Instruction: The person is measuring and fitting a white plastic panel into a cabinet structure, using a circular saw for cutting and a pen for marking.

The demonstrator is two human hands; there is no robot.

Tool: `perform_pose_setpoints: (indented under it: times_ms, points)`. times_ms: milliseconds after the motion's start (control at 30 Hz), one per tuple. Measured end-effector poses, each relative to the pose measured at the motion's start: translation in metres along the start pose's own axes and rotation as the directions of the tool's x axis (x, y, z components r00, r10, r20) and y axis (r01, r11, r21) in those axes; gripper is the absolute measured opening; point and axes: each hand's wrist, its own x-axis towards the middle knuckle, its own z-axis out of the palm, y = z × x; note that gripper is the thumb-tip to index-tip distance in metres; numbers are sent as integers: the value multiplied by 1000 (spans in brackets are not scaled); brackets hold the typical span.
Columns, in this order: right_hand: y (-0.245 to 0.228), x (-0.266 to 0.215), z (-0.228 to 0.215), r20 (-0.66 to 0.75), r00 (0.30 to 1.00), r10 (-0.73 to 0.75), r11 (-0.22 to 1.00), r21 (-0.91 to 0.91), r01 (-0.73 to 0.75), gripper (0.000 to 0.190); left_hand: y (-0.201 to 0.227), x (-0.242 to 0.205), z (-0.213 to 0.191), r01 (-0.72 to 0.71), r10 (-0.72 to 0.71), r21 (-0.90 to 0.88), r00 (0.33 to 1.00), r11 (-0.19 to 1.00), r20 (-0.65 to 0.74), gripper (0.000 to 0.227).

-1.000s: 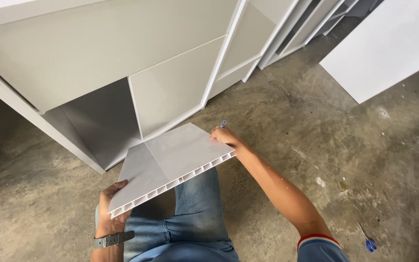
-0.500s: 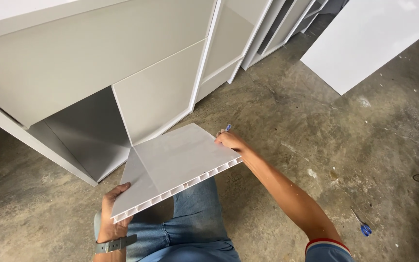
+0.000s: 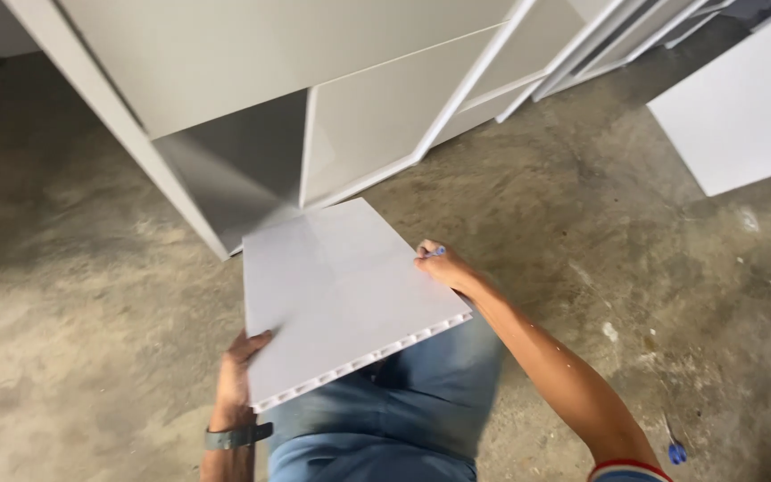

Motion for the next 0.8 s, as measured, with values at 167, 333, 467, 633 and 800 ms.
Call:
perform_pose_setpoints:
  times_ms: [167,333,467,633,800]
  points:
    - [75,56,41,-4,990,-142,989,-51,142,14,3,0,-6,-55,55,-4,998,998,41,50]
    - [95,71,58,-50,979,-198,961,187,204,19,-23,18,-24,-48,52,-79,997,996,53,51]
    - [97,72,66,-33,988,-149,985,84,151,19,-32,23,-21,-44,43,-69,999,997,-23,49]
    - [64,52,63,26,998,-55,993,104,52,20,-40,25,-17,-13,10,-22,989,1000,-147,48]
    - [78,53,67,32,970,-243,965,115,238,20,-59,32,-25,3,-13,-53,981,999,-195,46]
